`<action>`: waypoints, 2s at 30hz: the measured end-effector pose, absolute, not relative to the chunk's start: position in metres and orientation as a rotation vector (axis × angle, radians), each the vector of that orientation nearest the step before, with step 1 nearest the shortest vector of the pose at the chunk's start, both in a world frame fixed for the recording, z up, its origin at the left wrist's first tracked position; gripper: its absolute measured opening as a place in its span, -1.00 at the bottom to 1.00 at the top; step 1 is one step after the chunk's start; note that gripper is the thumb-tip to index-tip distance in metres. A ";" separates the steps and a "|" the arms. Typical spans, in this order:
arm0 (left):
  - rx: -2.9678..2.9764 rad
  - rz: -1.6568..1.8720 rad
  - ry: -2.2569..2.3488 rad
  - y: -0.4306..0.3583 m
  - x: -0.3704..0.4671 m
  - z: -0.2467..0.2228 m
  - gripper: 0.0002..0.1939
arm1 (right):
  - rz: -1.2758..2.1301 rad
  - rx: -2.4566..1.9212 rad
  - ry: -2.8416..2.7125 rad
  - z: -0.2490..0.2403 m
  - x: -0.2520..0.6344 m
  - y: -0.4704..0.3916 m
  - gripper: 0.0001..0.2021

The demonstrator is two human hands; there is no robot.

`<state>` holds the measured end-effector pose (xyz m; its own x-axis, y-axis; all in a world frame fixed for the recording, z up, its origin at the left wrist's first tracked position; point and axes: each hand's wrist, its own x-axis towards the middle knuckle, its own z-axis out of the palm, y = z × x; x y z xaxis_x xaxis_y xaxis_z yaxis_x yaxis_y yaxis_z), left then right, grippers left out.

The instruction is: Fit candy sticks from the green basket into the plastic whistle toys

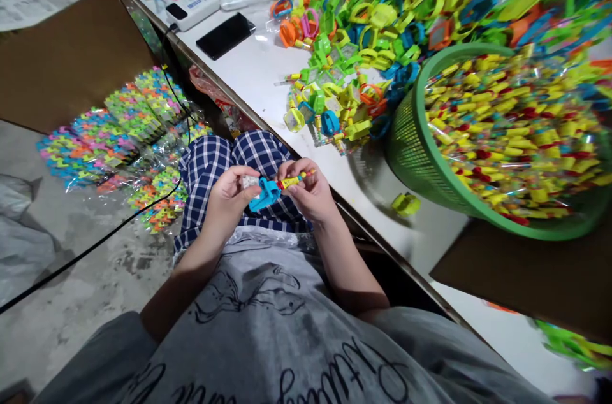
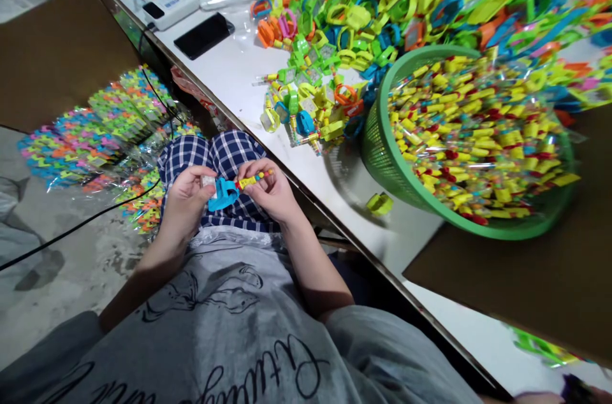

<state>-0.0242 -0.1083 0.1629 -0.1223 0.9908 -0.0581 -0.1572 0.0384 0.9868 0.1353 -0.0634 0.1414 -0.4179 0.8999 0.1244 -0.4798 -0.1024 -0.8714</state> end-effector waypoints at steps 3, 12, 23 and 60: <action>1.072 1.297 1.287 -0.110 -0.028 0.161 -0.74 | 1.727 -0.579 -1.097 0.141 0.135 -0.063 -0.65; 1.456 1.219 1.400 -0.106 -0.039 0.178 -0.62 | 1.764 -0.580 -1.067 0.139 0.134 -0.062 -0.64; 1.611 1.220 1.419 -0.103 -0.041 0.185 -0.61 | 1.756 -0.580 -1.047 0.138 0.134 -0.061 -0.65; 1.040 1.252 1.335 -0.098 -0.034 0.174 -0.84 | 1.922 -0.607 -0.765 0.118 0.137 -0.052 -0.62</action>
<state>-0.0337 -0.0977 0.1739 -0.1403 0.9848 -0.1024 -0.0391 0.0978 0.9944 0.1368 -0.0523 0.1184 -0.4297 0.8981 -0.0936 -0.5880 -0.3570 -0.7258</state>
